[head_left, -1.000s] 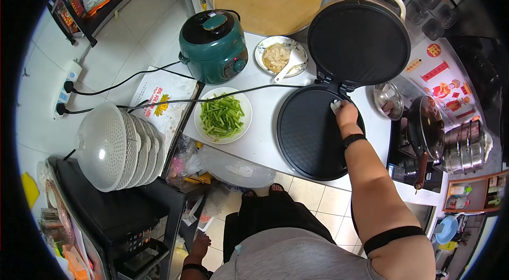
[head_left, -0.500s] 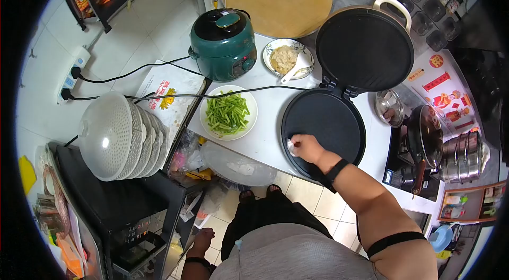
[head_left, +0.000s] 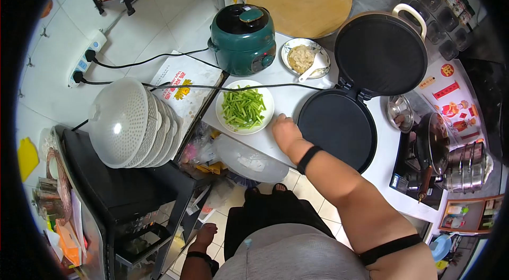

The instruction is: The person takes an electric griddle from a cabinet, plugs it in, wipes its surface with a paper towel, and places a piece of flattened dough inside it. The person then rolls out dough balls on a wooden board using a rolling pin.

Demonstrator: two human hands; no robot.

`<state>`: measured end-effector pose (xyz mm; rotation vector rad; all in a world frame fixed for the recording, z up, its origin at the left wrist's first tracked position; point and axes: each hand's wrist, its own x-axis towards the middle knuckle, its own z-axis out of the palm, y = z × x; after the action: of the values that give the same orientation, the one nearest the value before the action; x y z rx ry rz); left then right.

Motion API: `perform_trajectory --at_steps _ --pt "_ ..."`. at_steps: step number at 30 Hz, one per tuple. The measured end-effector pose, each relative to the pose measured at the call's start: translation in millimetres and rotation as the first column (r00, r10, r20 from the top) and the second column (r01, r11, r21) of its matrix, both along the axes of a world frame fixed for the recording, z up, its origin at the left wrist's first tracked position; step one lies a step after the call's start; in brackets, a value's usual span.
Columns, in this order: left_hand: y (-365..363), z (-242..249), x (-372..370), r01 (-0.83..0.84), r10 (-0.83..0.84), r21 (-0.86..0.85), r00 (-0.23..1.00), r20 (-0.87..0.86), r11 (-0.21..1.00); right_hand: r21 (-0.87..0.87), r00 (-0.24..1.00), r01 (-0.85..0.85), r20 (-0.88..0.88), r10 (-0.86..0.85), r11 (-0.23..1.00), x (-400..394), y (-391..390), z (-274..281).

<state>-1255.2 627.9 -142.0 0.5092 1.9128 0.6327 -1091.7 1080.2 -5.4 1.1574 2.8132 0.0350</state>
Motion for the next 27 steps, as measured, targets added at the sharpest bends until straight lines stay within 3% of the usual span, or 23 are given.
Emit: perform_trajectory --at_steps 4,6,7,8,10,11,12,13,14,16,18,19,22,23,27 --pt "-23 -20 -7 0.029 -0.034 0.079 0.997 0.070 0.996 -0.034 0.984 0.113 0.142 -0.107 0.993 -7 -5 -40" --pt "-27 -4 -4 0.146 -0.142 0.102 0.989 -0.047 0.984 0.121 0.982 0.082 0.162 -0.101 0.989 -6 -22 -52" --pt "-38 -14 -3 0.006 -0.008 0.082 0.999 0.035 0.997 0.111 0.988 0.007 0.151 -0.023 0.994 -2 -24 -55" --pt "-57 -32 -7 0.002 -0.005 0.085 0.999 0.038 0.996 0.114 0.988 0.003 0.154 -0.020 0.993 -2 -32 -49" --pt "-79 -61 -17 0.193 -0.189 0.079 0.981 -0.052 0.978 -0.022 0.996 -0.084 0.009 0.084 0.996 3 -48 -27" --pt "-63 -31 -20 0.673 -0.670 -0.128 0.660 -0.340 0.728 -0.015 0.997 -0.081 0.012 0.082 0.997 6 -56 -31" --pt "-64 -33 -19 0.675 -0.669 -0.124 0.659 -0.343 0.728 0.007 0.971 -0.211 -0.117 0.211 0.977 9 -64 -37" --pt "-67 -32 -17 0.428 -0.430 -0.051 0.887 -0.170 0.902 0.044 0.911 -0.334 -0.242 0.334 0.942 11 -74 -42" --pt "-67 -33 -17 0.132 -0.131 -0.037 0.991 0.025 0.991 0.047 0.912 -0.331 -0.241 0.332 0.942 13 -85 -38" --pt "-62 -38 -23 0.178 -0.178 0.000 0.984 -0.013 0.984 -0.332 0.932 -0.362 -0.109 0.345 0.871 18 -107 -30" --pt "-59 -40 -24 0.255 -0.250 0.056 0.964 -0.088 0.965 -0.342 0.940 -0.332 -0.196 0.279 0.879 28 -124 -42" --pt "-53 -33 -26 0.507 -0.473 0.047 0.831 -0.292 0.861 -0.357 0.936 -0.307 -0.280 0.213 0.882 34 -131 -47" --pt "-51 -42 -30 0.533 -0.466 0.162 0.824 -0.323 0.830 -0.452 0.973 -0.206 -0.192 0.131 0.868 48 -139 -53" --pt "-55 -61 -36 0.496 -0.472 0.133 0.863 -0.179 0.858 -0.444 0.973 -0.199 -0.196 0.122 0.873 46 -141 -53" --pt "-81 -103 -42 0.417 -0.398 0.216 0.909 -0.126 0.883 -0.418 0.960 -0.193 -0.269 0.083 0.888 38 -134 -56"
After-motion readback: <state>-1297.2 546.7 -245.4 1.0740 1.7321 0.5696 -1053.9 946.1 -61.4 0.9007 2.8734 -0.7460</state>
